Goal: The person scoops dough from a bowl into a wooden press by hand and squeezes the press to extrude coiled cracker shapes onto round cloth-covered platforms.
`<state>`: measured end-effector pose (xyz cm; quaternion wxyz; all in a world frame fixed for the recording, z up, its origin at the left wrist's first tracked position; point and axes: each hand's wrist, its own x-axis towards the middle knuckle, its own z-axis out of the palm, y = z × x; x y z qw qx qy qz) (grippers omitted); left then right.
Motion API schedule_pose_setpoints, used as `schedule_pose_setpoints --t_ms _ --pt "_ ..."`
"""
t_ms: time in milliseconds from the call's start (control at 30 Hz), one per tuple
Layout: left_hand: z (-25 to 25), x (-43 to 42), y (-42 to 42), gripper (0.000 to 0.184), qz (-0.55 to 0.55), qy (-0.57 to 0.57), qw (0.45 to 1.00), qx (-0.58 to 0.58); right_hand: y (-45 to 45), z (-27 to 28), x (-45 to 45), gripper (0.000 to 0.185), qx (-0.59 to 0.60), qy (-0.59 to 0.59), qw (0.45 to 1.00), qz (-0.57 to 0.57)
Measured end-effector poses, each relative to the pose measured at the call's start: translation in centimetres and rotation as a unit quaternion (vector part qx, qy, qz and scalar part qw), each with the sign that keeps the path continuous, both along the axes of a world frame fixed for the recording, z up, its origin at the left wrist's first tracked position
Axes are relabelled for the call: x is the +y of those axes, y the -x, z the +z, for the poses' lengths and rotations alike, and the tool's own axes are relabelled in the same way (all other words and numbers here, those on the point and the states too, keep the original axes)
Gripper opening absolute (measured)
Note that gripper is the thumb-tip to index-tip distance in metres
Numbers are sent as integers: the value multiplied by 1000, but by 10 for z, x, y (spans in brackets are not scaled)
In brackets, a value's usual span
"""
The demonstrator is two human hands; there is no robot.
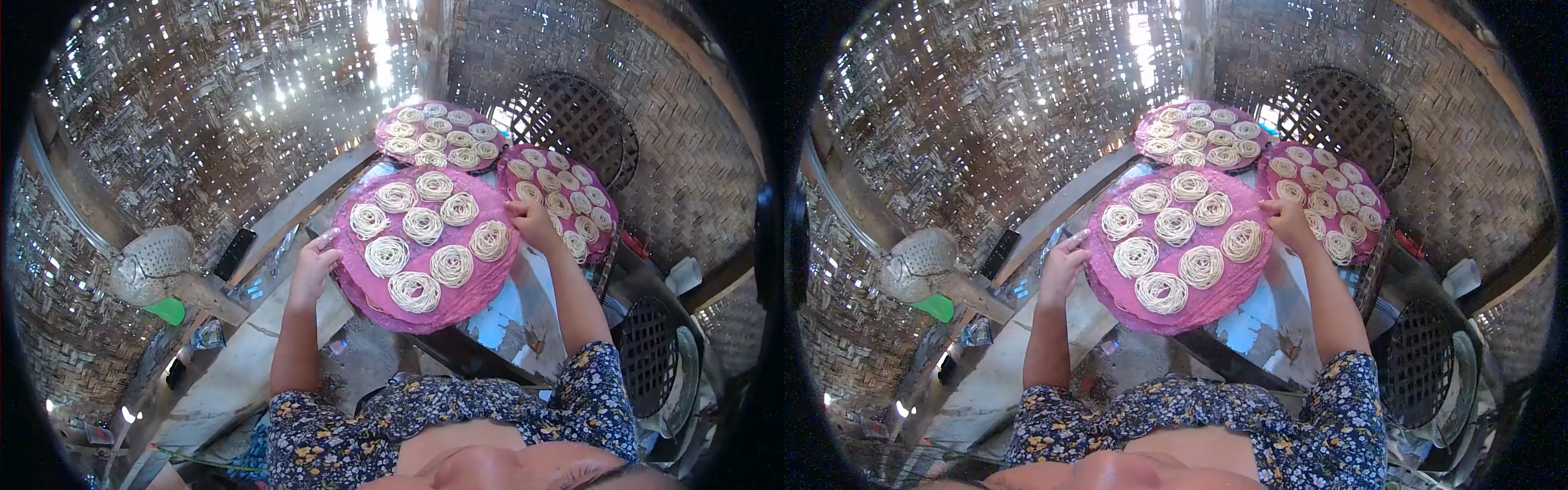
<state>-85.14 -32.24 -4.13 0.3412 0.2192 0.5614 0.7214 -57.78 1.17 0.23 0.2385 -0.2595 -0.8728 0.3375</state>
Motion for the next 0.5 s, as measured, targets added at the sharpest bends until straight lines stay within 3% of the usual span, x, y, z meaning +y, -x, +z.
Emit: schedule_pose_setpoints --t_ms 333,500 --pt "-13 -2 3 49 15 19 1000 18 -6 -9 0 41 -33 51 998 -14" --pt "0 1 6 49 -8 -16 1000 5 -2 -2 4 45 22 35 999 22"
